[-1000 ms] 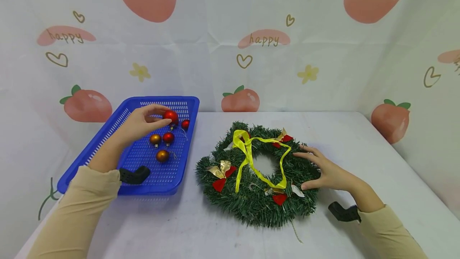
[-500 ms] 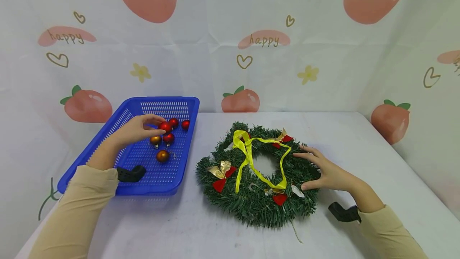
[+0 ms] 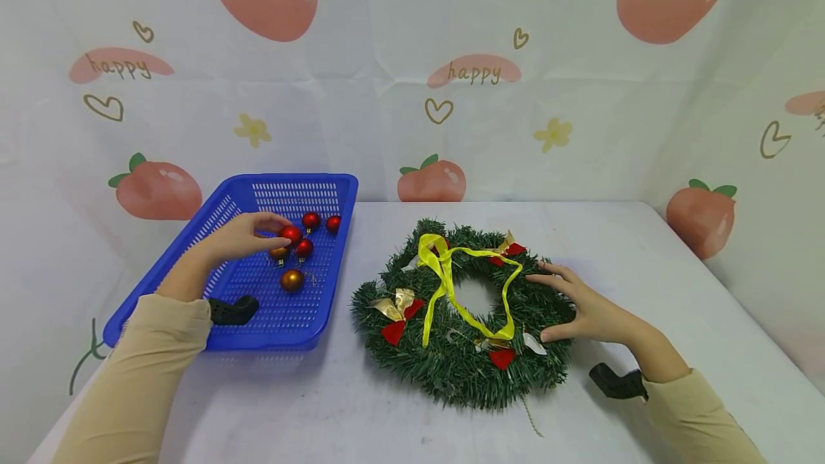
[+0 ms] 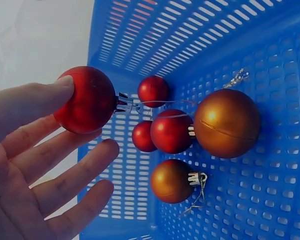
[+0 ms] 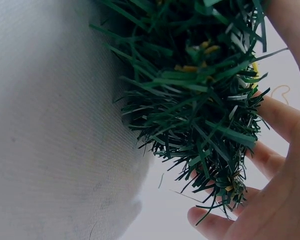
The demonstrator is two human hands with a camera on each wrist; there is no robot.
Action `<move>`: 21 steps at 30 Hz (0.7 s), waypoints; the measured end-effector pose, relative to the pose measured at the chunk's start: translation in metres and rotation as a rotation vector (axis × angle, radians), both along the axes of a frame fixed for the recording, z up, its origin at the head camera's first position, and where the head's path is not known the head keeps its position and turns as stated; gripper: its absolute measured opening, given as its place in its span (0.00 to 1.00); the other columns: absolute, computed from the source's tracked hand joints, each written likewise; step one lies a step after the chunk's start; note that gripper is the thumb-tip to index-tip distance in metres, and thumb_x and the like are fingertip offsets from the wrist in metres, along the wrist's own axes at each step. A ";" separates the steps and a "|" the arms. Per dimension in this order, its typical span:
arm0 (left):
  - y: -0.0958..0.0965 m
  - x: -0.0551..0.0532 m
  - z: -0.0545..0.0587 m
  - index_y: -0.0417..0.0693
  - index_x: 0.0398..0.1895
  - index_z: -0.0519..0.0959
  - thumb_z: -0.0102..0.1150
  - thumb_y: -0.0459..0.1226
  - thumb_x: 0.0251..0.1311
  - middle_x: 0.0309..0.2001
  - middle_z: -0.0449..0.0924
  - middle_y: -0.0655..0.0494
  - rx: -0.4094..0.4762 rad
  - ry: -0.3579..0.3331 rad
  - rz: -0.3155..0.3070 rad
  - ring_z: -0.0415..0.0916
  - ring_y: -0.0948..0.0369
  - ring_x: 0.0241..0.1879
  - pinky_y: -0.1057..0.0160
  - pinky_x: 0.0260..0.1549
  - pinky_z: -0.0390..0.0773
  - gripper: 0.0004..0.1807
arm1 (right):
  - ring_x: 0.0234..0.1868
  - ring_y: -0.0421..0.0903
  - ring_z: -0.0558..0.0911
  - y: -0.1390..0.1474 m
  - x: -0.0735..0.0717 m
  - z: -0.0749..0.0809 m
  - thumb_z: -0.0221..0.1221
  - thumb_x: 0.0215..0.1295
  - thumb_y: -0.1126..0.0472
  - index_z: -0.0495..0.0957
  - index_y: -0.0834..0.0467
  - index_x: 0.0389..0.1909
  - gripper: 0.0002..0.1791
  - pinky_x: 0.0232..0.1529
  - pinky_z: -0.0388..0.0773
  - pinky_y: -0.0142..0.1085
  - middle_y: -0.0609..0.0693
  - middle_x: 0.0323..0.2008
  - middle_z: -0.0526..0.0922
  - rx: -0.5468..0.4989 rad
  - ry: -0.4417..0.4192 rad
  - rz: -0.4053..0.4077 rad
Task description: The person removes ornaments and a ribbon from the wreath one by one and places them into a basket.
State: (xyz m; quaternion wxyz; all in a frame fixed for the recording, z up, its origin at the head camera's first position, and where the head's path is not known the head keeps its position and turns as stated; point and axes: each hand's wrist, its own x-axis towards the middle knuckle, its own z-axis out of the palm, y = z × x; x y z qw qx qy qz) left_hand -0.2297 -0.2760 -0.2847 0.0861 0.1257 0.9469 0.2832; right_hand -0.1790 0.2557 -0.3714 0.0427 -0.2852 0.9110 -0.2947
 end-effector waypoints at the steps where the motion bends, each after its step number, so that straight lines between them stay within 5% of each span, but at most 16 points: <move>1: 0.000 0.000 0.000 0.35 0.56 0.70 0.55 0.43 0.63 0.55 0.74 0.32 0.000 -0.001 -0.001 0.72 0.41 0.54 0.43 0.53 0.74 0.24 | 0.64 0.71 0.56 0.000 0.000 0.000 0.71 0.45 0.50 0.62 0.56 0.65 0.46 0.50 0.65 0.69 0.67 0.68 0.50 -0.002 0.001 0.000; 13: -0.004 -0.003 -0.004 0.31 0.55 0.71 0.57 0.42 0.61 0.51 0.75 0.28 -0.122 0.075 0.042 0.69 0.34 0.54 0.37 0.52 0.70 0.26 | 0.64 0.72 0.57 0.000 0.000 -0.001 0.71 0.45 0.50 0.62 0.56 0.65 0.45 0.49 0.65 0.69 0.67 0.68 0.50 -0.006 0.009 0.010; 21: 0.016 0.004 0.006 0.33 0.55 0.72 0.56 0.43 0.62 0.51 0.76 0.31 -0.071 0.115 0.048 0.74 0.38 0.50 0.44 0.48 0.77 0.25 | 0.64 0.72 0.57 0.001 0.000 -0.002 0.71 0.45 0.50 0.62 0.57 0.65 0.45 0.49 0.66 0.68 0.67 0.68 0.50 -0.007 0.015 0.010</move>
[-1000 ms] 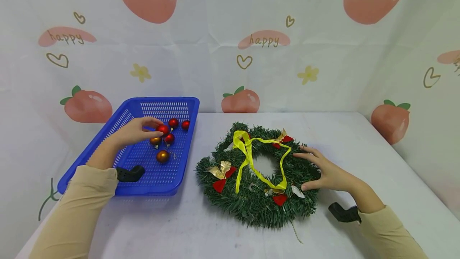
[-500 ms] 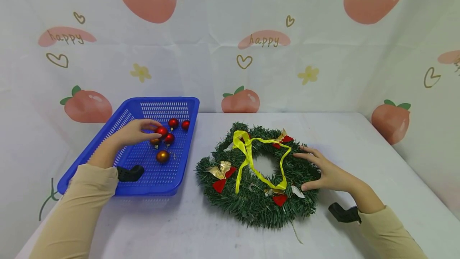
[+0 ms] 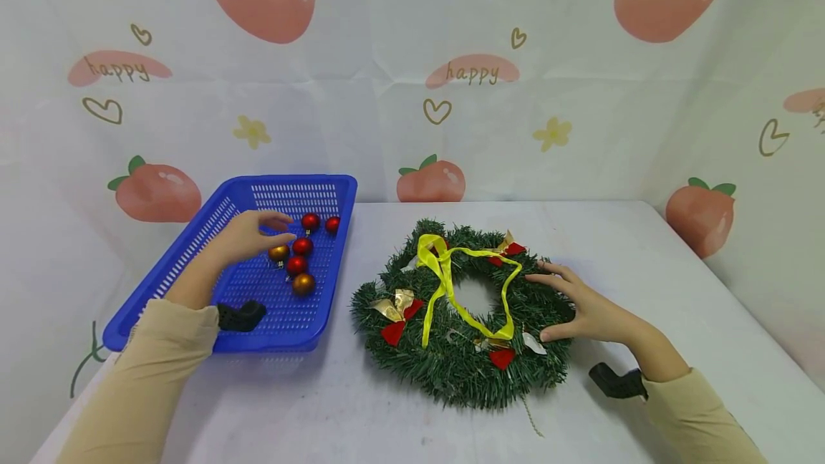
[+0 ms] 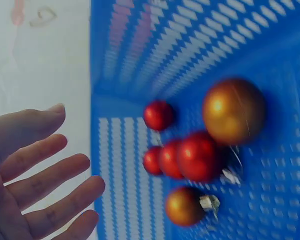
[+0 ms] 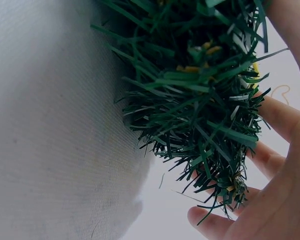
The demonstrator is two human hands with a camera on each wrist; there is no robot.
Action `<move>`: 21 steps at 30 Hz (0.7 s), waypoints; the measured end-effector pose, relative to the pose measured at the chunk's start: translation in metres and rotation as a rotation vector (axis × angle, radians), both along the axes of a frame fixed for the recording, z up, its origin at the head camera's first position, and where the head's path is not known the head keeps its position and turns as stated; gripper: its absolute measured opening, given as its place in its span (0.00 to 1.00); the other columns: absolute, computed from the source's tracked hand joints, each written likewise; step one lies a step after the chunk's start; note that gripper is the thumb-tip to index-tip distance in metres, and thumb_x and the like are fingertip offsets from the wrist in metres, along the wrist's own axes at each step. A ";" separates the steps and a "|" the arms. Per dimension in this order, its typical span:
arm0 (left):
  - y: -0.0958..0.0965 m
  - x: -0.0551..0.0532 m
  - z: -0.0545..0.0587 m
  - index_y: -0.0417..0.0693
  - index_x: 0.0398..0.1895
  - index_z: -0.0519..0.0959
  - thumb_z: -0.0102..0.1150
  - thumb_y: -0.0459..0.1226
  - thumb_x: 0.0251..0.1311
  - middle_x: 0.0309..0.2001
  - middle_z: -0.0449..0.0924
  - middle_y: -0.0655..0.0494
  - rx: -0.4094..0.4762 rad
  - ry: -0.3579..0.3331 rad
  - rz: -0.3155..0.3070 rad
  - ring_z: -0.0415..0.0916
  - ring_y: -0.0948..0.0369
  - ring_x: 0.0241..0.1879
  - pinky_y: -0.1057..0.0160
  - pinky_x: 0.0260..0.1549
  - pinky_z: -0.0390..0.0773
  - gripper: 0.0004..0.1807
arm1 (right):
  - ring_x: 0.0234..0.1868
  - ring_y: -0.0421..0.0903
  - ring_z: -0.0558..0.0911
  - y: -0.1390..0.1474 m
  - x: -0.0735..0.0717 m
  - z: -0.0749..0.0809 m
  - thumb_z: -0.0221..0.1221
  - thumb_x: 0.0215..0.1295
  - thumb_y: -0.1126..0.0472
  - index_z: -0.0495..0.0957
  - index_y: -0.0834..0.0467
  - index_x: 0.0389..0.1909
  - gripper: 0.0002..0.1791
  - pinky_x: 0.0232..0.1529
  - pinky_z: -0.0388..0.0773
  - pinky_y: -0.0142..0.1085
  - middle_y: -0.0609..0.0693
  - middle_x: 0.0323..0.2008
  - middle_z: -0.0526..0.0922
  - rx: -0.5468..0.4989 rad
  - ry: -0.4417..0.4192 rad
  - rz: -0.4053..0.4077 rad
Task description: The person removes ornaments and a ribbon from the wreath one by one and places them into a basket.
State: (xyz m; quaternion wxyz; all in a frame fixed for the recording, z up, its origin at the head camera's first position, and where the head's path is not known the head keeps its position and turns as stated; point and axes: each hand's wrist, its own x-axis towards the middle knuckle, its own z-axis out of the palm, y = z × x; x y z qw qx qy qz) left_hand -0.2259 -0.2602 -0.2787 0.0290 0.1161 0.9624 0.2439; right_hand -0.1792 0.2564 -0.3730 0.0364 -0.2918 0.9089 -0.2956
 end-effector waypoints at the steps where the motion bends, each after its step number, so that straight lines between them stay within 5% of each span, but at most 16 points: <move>1: 0.004 0.001 0.002 0.34 0.56 0.72 0.56 0.43 0.62 0.52 0.76 0.32 0.014 0.000 0.001 0.75 0.39 0.50 0.46 0.47 0.78 0.25 | 0.64 0.72 0.57 0.000 0.000 0.000 0.71 0.45 0.50 0.62 0.57 0.65 0.45 0.49 0.66 0.68 0.67 0.68 0.50 0.001 -0.001 0.000; 6: 0.026 0.008 0.015 0.40 0.56 0.73 0.56 0.43 0.62 0.52 0.77 0.37 0.076 0.030 -0.011 0.77 0.41 0.50 0.55 0.38 0.82 0.22 | 0.64 0.72 0.57 0.000 0.000 0.000 0.71 0.45 0.50 0.62 0.55 0.65 0.46 0.49 0.66 0.68 0.67 0.68 0.50 0.004 -0.012 -0.006; 12: 0.060 0.019 0.025 0.42 0.52 0.76 0.57 0.40 0.61 0.49 0.80 0.41 0.125 0.090 -0.113 0.80 0.45 0.47 0.52 0.45 0.80 0.18 | 0.64 0.72 0.57 0.001 0.000 0.000 0.71 0.45 0.51 0.61 0.55 0.66 0.46 0.49 0.65 0.69 0.67 0.68 0.50 -0.004 -0.012 -0.004; 21: 0.104 0.028 0.020 0.44 0.51 0.78 0.58 0.39 0.60 0.50 0.80 0.46 0.155 0.098 -0.280 0.81 0.52 0.45 0.52 0.48 0.79 0.16 | 0.64 0.71 0.56 0.001 -0.001 -0.001 0.71 0.45 0.51 0.62 0.55 0.66 0.45 0.49 0.65 0.69 0.67 0.68 0.49 -0.005 -0.012 -0.002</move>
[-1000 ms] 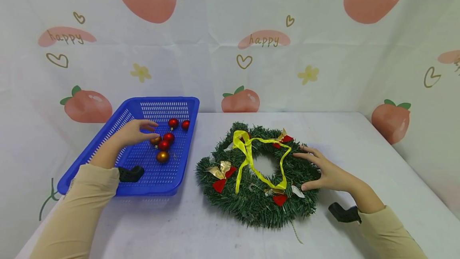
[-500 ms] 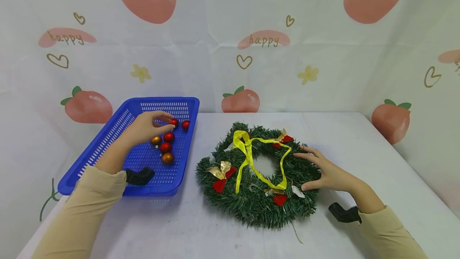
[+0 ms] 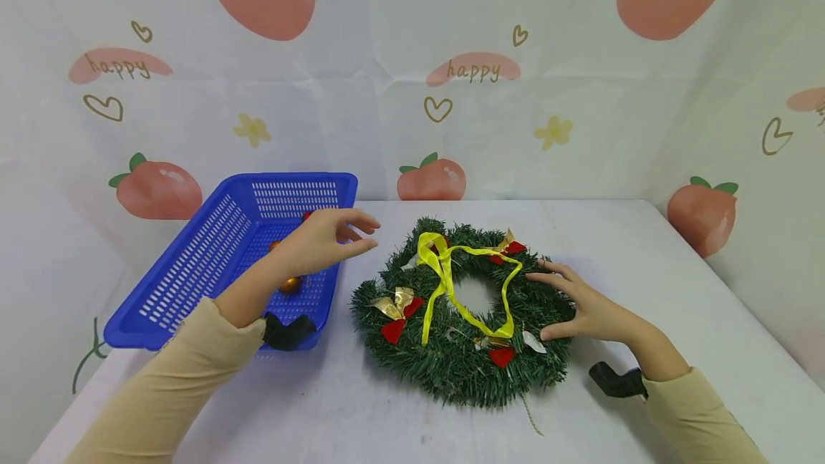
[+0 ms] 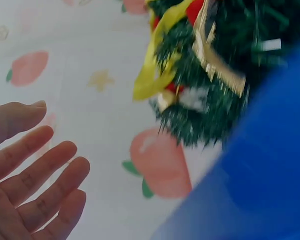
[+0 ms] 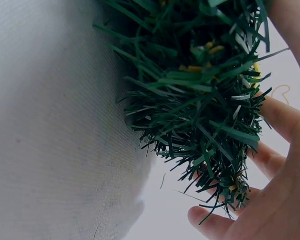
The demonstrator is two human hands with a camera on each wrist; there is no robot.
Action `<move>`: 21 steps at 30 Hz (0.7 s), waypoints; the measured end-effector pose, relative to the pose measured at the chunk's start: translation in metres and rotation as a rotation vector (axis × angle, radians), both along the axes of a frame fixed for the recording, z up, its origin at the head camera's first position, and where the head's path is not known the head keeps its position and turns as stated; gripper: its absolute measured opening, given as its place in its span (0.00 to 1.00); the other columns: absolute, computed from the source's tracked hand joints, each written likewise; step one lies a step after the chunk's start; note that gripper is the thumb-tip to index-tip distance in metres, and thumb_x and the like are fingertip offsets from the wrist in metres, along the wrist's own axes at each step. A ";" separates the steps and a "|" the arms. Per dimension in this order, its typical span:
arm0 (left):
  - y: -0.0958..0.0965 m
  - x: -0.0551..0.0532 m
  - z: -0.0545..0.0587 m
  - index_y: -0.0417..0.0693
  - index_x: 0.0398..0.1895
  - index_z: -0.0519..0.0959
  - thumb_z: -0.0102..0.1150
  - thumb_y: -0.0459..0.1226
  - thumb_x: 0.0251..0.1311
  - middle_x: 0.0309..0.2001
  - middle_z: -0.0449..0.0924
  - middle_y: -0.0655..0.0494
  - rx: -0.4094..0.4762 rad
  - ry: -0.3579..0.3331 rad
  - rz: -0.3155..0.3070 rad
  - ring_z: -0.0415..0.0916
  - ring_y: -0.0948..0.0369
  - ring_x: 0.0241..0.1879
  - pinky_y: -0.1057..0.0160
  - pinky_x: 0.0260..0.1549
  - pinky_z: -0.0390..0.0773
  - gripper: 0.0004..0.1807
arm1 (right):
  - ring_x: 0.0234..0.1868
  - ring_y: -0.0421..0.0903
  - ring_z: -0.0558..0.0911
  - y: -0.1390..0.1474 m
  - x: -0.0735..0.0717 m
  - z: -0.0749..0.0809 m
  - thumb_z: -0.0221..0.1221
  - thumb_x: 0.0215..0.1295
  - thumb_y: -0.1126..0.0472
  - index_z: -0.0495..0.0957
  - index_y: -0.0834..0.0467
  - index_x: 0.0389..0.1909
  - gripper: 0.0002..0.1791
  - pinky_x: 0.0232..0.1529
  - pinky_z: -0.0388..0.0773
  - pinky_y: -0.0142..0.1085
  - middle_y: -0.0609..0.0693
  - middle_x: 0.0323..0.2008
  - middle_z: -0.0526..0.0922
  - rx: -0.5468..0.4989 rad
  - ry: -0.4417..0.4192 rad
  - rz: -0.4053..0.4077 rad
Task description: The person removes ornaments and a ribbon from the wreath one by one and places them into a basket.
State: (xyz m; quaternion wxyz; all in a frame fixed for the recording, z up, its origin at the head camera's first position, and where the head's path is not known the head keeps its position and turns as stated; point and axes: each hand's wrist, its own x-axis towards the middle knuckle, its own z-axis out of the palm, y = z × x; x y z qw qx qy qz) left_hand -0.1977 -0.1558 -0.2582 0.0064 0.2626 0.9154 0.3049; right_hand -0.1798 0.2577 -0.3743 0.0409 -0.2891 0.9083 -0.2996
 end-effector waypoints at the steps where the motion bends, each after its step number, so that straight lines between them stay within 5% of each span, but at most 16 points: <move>1: 0.004 0.000 -0.002 0.44 0.51 0.78 0.59 0.38 0.60 0.50 0.81 0.46 0.000 0.002 -0.015 0.81 0.52 0.45 0.52 0.48 0.79 0.16 | 0.64 0.71 0.56 0.000 0.000 0.000 0.71 0.45 0.51 0.62 0.55 0.65 0.45 0.49 0.65 0.69 0.66 0.68 0.50 0.000 0.001 0.000; 14: 0.055 -0.003 -0.016 0.43 0.51 0.77 0.59 0.38 0.59 0.46 0.82 0.48 -0.050 -0.014 -0.185 0.83 0.58 0.39 0.57 0.46 0.80 0.17 | 0.64 0.71 0.57 -0.001 0.000 0.000 0.71 0.45 0.50 0.61 0.55 0.66 0.46 0.49 0.65 0.68 0.66 0.68 0.50 0.007 0.009 0.001; 21: 0.074 -0.013 -0.020 0.44 0.53 0.76 0.61 0.38 0.58 0.50 0.80 0.48 -0.120 -0.056 -0.220 0.81 0.57 0.42 0.62 0.45 0.79 0.19 | 0.64 0.71 0.57 0.000 0.000 -0.001 0.71 0.45 0.50 0.61 0.55 0.66 0.46 0.49 0.66 0.68 0.66 0.68 0.50 0.001 0.012 0.004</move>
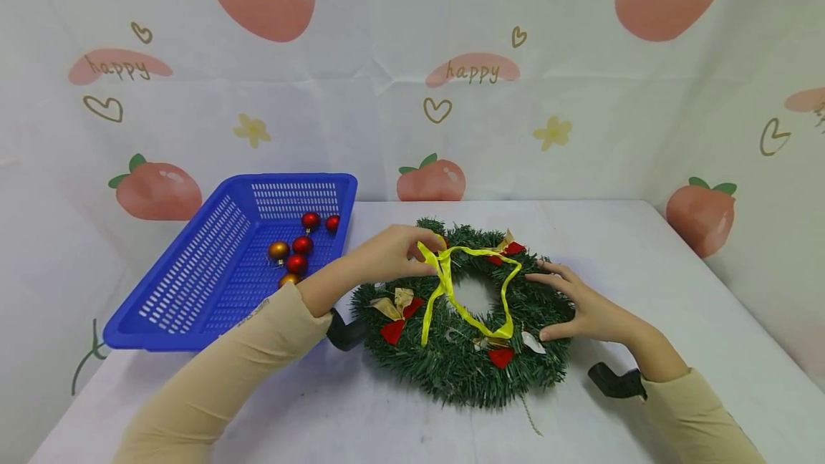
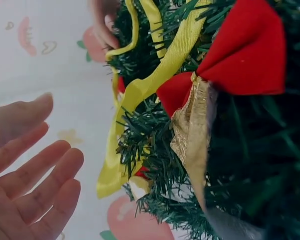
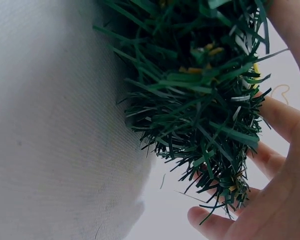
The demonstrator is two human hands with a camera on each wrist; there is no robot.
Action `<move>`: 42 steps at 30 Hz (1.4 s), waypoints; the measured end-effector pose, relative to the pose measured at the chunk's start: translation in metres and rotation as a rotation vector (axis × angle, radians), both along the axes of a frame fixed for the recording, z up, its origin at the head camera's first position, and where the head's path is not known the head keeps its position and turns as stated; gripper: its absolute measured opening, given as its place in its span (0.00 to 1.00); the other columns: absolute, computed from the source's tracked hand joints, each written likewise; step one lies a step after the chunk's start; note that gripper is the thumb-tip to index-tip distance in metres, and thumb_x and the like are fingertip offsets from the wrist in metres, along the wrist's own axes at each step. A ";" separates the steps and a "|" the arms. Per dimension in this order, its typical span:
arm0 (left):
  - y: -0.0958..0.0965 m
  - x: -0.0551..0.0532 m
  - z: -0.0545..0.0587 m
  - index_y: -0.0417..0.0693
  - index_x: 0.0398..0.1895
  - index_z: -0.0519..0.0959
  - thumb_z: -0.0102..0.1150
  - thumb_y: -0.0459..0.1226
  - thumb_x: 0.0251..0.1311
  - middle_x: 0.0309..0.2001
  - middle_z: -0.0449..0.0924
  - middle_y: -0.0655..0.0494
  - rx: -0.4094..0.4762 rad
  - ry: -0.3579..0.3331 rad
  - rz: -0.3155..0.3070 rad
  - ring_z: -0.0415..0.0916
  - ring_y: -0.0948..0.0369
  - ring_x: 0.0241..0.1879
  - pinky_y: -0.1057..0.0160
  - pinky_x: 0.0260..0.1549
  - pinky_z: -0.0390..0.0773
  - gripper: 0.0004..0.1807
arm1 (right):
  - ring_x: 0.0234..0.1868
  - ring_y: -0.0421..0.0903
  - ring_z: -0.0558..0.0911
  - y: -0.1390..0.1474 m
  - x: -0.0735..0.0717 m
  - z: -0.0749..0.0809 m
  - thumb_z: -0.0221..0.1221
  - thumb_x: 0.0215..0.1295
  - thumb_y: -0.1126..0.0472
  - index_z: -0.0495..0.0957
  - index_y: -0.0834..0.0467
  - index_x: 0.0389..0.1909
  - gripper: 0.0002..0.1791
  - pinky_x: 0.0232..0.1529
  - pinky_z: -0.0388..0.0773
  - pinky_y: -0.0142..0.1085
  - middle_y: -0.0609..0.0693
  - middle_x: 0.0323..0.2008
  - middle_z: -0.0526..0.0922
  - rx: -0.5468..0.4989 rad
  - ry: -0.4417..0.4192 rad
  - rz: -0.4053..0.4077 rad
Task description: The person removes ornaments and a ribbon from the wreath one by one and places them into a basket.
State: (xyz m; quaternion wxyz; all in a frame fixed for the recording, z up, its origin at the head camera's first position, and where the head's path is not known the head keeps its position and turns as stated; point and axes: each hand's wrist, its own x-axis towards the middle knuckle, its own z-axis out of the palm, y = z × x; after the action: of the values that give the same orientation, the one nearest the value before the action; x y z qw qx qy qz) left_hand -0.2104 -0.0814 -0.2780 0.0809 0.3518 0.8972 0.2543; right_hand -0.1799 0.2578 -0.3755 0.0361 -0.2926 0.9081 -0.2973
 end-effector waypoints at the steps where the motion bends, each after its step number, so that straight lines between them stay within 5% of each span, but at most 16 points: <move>1: 0.002 -0.001 0.000 0.44 0.54 0.76 0.61 0.38 0.58 0.51 0.79 0.47 -0.010 -0.011 -0.006 0.81 0.56 0.43 0.63 0.45 0.79 0.20 | 0.64 0.71 0.57 0.000 0.000 0.000 0.71 0.45 0.50 0.61 0.55 0.66 0.46 0.49 0.66 0.68 0.66 0.68 0.50 -0.001 -0.002 0.001; 18: 0.013 -0.040 -0.003 0.41 0.55 0.75 0.63 0.32 0.55 0.49 0.80 0.42 -0.109 -0.152 -0.096 0.81 0.51 0.46 0.64 0.44 0.81 0.22 | 0.65 0.71 0.56 0.001 0.001 -0.001 0.71 0.46 0.50 0.61 0.54 0.66 0.45 0.50 0.65 0.68 0.65 0.69 0.49 -0.005 -0.021 -0.006; 30: 0.020 -0.059 -0.018 0.42 0.47 0.79 0.61 0.32 0.57 0.37 0.82 0.47 -0.125 -0.104 -0.068 0.79 0.57 0.36 0.68 0.36 0.78 0.14 | 0.65 0.71 0.55 0.001 0.001 0.000 0.70 0.47 0.50 0.61 0.54 0.66 0.45 0.50 0.65 0.69 0.65 0.69 0.49 -0.011 -0.034 -0.005; 36: 0.030 -0.065 -0.025 0.42 0.52 0.77 0.59 0.32 0.58 0.39 0.82 0.46 -0.170 -0.119 -0.060 0.79 0.56 0.38 0.68 0.35 0.78 0.17 | 0.65 0.71 0.56 0.000 0.000 0.000 0.70 0.46 0.50 0.61 0.54 0.66 0.45 0.50 0.65 0.68 0.66 0.69 0.49 -0.007 -0.028 -0.005; 42: 0.038 -0.067 -0.029 0.49 0.64 0.69 0.57 0.32 0.60 0.31 0.82 0.50 -0.221 -0.130 -0.060 0.72 0.64 0.24 0.71 0.27 0.71 0.27 | 0.65 0.71 0.56 -0.001 0.000 0.001 0.71 0.46 0.51 0.61 0.54 0.66 0.46 0.50 0.65 0.69 0.66 0.69 0.49 -0.007 -0.031 -0.006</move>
State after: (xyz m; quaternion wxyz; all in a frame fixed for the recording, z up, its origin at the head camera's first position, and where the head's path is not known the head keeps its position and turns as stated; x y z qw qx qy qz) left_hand -0.2779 -0.0431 -0.3074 0.1846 0.3502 0.9017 0.1736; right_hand -0.1800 0.2573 -0.3745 0.0484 -0.2853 0.9073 -0.3052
